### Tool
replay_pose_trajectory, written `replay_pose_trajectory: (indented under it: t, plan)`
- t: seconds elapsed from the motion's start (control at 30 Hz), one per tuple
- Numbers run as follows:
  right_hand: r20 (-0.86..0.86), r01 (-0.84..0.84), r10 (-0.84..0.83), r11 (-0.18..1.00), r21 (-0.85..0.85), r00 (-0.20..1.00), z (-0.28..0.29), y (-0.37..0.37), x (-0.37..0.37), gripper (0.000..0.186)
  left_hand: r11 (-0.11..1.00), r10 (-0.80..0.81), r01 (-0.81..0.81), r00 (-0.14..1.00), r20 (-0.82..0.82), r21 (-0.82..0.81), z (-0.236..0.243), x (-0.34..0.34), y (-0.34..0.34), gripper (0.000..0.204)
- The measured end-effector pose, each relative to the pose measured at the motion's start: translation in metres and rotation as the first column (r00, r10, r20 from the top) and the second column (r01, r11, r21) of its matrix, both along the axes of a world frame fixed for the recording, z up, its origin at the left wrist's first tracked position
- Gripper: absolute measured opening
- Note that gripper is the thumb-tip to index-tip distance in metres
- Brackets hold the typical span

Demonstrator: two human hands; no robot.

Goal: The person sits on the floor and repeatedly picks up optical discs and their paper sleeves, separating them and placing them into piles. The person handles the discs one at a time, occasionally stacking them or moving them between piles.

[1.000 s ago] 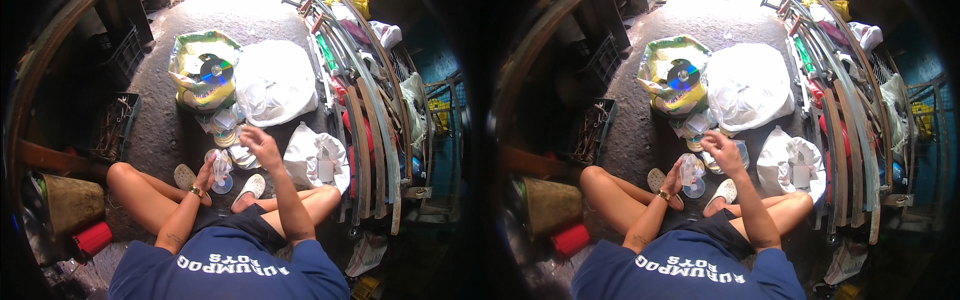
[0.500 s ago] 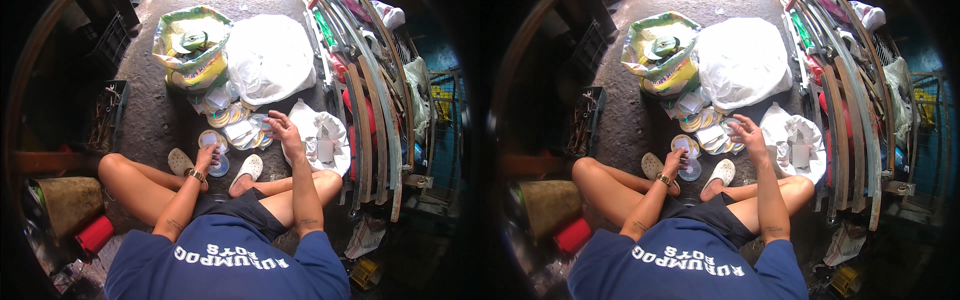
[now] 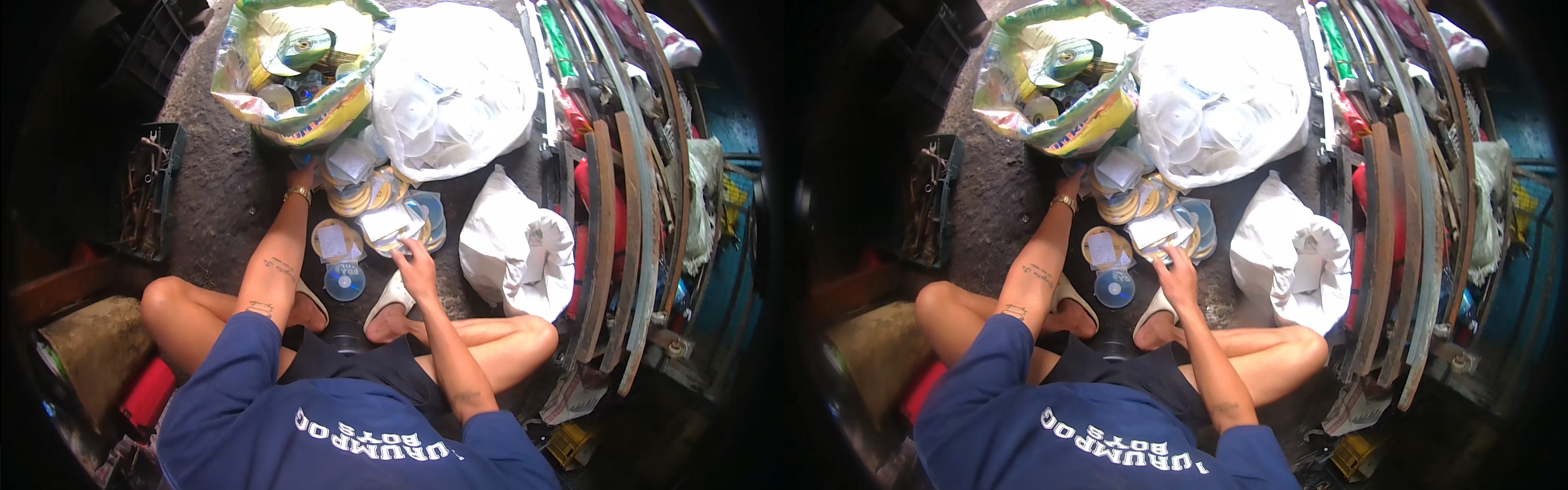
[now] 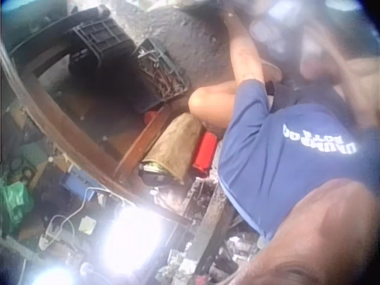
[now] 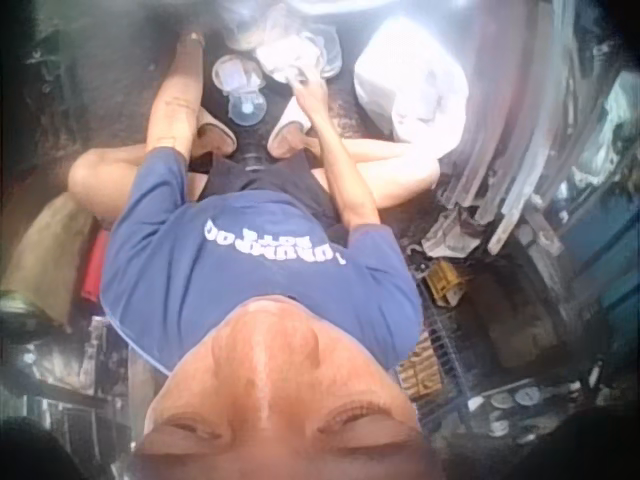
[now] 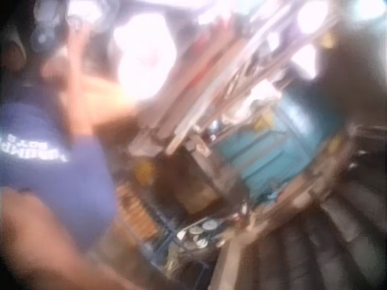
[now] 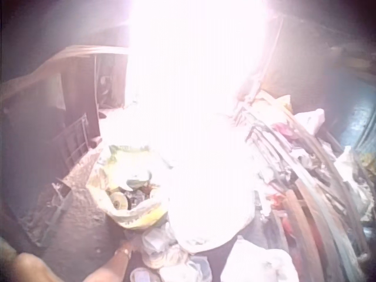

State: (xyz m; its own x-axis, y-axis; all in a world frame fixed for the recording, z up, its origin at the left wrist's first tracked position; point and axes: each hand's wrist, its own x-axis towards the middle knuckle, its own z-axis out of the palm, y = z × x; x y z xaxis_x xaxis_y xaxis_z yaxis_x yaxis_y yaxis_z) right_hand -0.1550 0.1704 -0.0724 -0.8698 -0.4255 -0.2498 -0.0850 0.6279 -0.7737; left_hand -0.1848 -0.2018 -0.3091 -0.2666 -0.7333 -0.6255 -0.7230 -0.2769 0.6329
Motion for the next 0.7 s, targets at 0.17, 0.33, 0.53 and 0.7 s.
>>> replay_pose_trajectory:
  t: [0.17, 0.33, 0.53, 0.7]
  plan:
    - [-0.154, -0.197, 0.199, 0.98, 0.028, 0.968, -0.099, -0.154, -0.123, 0.049, 0.945, 0.251, -0.26, 0.965, 0.072, 0.198, -0.017, -0.006, 0.0, 0.094]
    - [-0.019, -0.095, 0.098, 0.986, 0.134, 0.995, -0.153, -0.214, -0.209, 0.078, 0.874, 0.429, -0.403, 0.902, -0.042, 0.274, -0.004, -0.009, 0.017, 0.086]
    - [0.067, -0.313, 0.308, 0.897, 0.313, 0.949, -0.155, -0.179, -0.193, 0.092, 0.887, 0.405, -0.327, 0.89, -0.21, 0.325, 0.015, 0.003, 0.047, 0.071]
    - [-0.111, -0.341, 0.46, 0.781, 0.524, 0.881, -0.116, -0.156, -0.113, 0.079, 0.935, 0.335, -0.289, 0.91, -0.242, 0.207, 0.044, 0.093, 0.078, 0.056]
